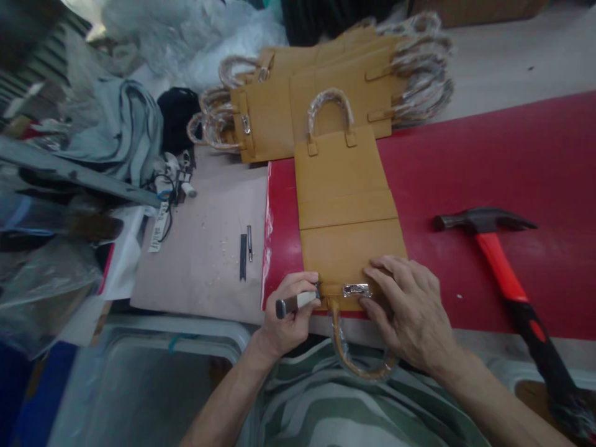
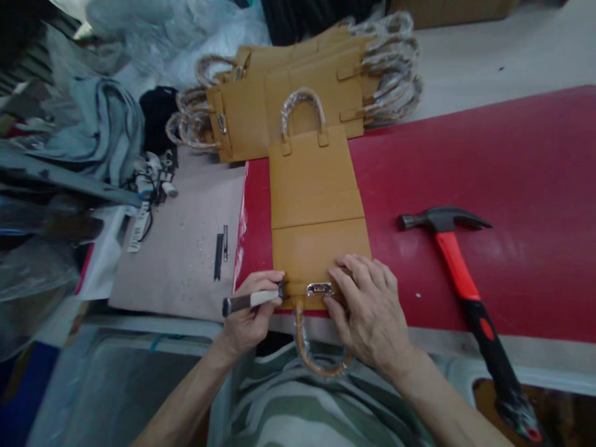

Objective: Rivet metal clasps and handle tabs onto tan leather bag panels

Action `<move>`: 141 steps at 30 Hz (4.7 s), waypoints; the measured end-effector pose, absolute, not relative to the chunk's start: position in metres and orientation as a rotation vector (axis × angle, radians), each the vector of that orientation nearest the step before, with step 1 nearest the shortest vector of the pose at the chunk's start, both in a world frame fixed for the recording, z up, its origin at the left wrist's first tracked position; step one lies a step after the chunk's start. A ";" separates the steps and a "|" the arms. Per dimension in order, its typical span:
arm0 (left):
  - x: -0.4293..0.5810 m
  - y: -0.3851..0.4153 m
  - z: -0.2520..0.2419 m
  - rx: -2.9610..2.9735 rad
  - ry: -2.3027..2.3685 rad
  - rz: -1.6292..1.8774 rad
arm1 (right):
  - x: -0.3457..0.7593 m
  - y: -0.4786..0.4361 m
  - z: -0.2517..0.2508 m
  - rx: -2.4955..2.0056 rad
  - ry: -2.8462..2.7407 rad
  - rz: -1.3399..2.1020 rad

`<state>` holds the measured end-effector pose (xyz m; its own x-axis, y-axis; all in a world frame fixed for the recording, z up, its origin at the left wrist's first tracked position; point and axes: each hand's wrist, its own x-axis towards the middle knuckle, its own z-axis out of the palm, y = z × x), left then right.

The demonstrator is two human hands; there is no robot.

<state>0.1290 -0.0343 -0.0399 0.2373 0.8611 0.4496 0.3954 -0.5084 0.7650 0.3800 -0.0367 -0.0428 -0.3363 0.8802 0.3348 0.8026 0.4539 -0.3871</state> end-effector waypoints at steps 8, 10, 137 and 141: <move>0.127 -0.040 -0.041 2.217 1.094 1.125 | 0.376 -0.036 -0.043 -1.431 -2.197 0.219; 0.127 -0.044 -0.047 2.274 1.089 1.181 | 0.376 -0.036 -0.043 -1.435 -2.188 0.219; 0.199 0.007 -0.036 1.895 1.084 1.148 | 0.349 -0.049 -0.022 -1.548 -0.868 1.579; 0.199 0.003 -0.044 2.019 1.045 1.113 | 0.362 -0.061 -0.019 -1.617 -0.962 1.519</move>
